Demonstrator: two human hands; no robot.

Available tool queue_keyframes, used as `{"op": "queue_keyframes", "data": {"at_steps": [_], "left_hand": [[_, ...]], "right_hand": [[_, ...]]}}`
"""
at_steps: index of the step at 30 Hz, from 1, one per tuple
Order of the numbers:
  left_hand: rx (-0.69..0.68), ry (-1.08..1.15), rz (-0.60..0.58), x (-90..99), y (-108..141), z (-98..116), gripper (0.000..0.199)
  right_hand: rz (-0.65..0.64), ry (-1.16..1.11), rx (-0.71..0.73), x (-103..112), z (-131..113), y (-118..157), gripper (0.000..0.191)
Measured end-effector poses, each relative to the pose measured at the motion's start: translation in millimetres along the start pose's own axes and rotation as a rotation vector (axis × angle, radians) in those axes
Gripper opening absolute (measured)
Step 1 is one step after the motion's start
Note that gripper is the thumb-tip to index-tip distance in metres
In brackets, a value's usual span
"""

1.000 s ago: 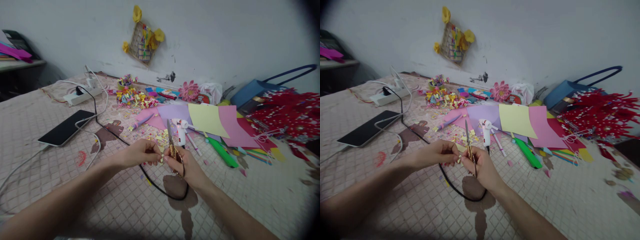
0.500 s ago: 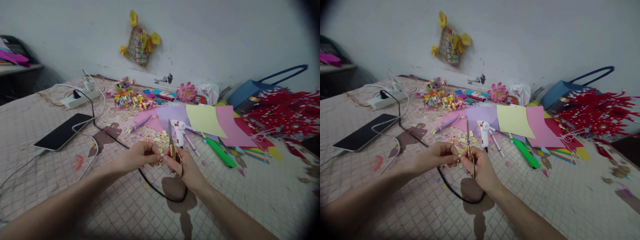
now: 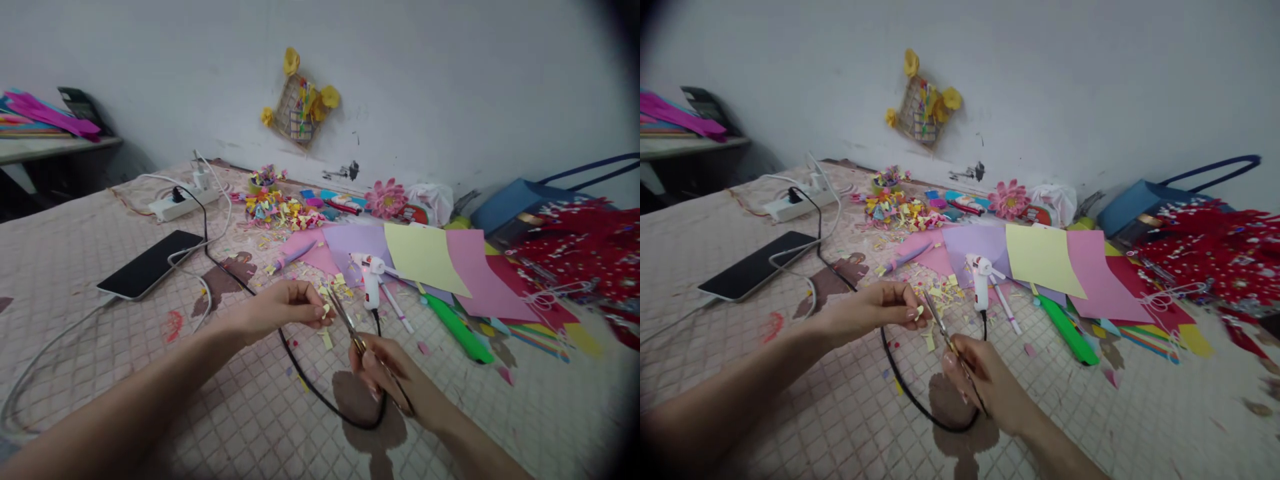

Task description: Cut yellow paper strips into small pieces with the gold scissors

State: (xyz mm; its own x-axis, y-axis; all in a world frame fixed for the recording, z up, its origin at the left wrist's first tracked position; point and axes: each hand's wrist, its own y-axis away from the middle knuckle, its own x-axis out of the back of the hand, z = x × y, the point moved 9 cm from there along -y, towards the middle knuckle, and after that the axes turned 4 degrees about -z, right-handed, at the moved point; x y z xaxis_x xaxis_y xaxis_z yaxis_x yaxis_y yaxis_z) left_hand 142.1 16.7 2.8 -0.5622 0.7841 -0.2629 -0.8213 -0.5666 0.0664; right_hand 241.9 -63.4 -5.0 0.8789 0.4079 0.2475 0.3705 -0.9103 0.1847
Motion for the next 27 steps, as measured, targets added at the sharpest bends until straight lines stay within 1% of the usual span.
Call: {"op": "queue_keyframes", "data": {"at_steps": [3, 6, 16, 27], "left_hand": [[0.004, 0.026, -0.006, 0.5, 0.9, 0.4, 0.012], [0.02, 0.032, -0.003, 0.1, 1.7, 0.8, 0.012], [0.027, 0.079, 0.004, 0.0, 0.2, 0.9, 0.014], [0.041, 0.094, 0.017, 1.0, 1.0, 0.3, 0.013]], "right_hand": [[-0.04, 0.014, -0.009, -1.9, 3.6, 0.4, 0.047], [-0.045, 0.008, -0.022, -0.6, 5.2, -0.3, 0.049], [-0.018, 0.07, -0.018, 4.0, 2.3, -0.5, 0.05], [-0.011, 0.079, -0.045, 4.8, 6.9, 0.7, 0.049]]}}
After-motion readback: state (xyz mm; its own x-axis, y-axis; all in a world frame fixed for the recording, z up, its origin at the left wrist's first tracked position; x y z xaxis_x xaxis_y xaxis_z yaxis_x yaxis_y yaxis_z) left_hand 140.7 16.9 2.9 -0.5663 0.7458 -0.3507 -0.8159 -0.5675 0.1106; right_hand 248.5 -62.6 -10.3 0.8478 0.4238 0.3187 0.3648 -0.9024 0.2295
